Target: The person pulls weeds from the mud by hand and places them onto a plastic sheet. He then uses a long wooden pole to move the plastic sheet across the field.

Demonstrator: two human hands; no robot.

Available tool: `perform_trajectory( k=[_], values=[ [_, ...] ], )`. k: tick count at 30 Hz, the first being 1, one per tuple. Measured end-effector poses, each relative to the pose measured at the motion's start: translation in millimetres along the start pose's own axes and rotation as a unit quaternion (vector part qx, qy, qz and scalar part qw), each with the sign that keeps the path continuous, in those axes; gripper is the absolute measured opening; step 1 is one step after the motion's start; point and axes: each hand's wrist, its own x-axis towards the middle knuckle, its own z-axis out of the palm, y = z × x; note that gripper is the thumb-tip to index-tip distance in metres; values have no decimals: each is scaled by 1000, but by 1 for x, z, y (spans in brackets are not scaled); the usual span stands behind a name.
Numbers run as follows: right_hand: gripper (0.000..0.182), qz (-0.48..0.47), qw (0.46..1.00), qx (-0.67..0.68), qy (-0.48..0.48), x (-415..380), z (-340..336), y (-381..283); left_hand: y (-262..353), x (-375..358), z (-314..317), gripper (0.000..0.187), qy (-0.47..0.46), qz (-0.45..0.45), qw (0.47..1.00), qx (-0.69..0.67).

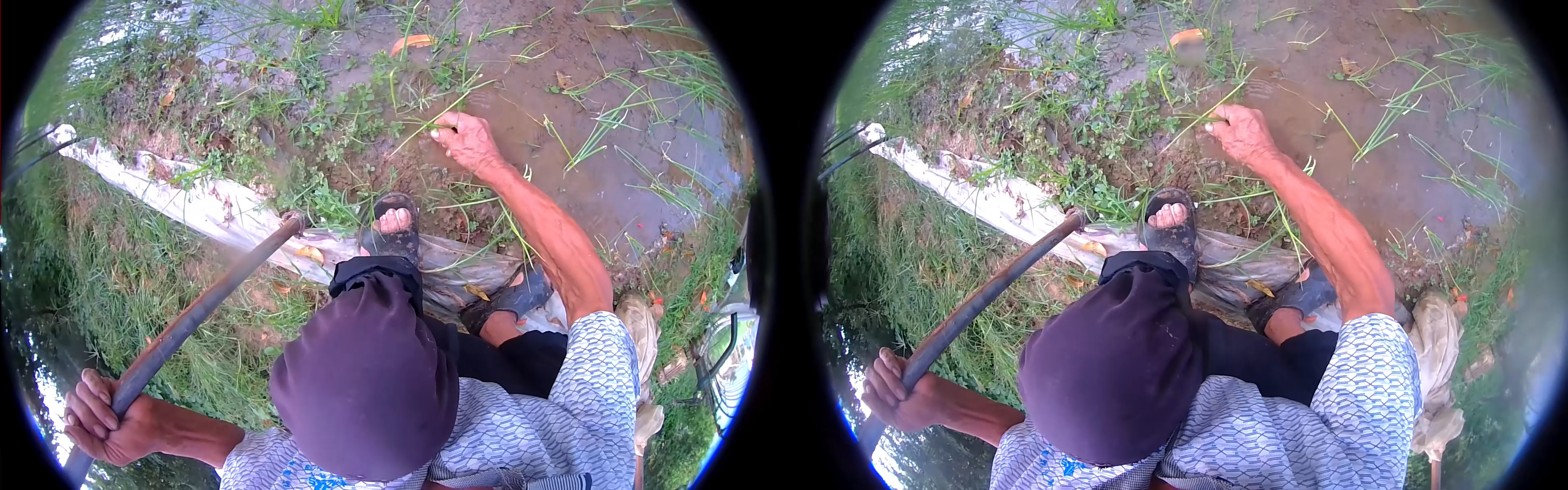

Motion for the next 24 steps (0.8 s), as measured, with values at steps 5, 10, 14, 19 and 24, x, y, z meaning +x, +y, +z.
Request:
perform_trajectory(
  k=[5, 10, 14, 19, 24],
  values=[
    [24, 4, 985, 51, 166, 16, 19, -13, 1, -2, 4, 42, -1, -6, 1000, 9],
    [18, -158, 962, -156, 157, 42, 41, -9, -6, -8, 9, 23, -20, 50, 997, 60],
    [17, -149, 979, -104, 91, 29, 40, -23, -6, -4, -5, 30, -73, 48, 996, 15],
    [25, 28, 972, -90, 216, 31, 26, -22, 1, -5, 3, 35, -26, -11, 1000, 0],
    [51, 59, 932, -43, 355, 52, 33, -22, 0, -6, 11, 39, 14, -1, 999, 28]
  ],
)
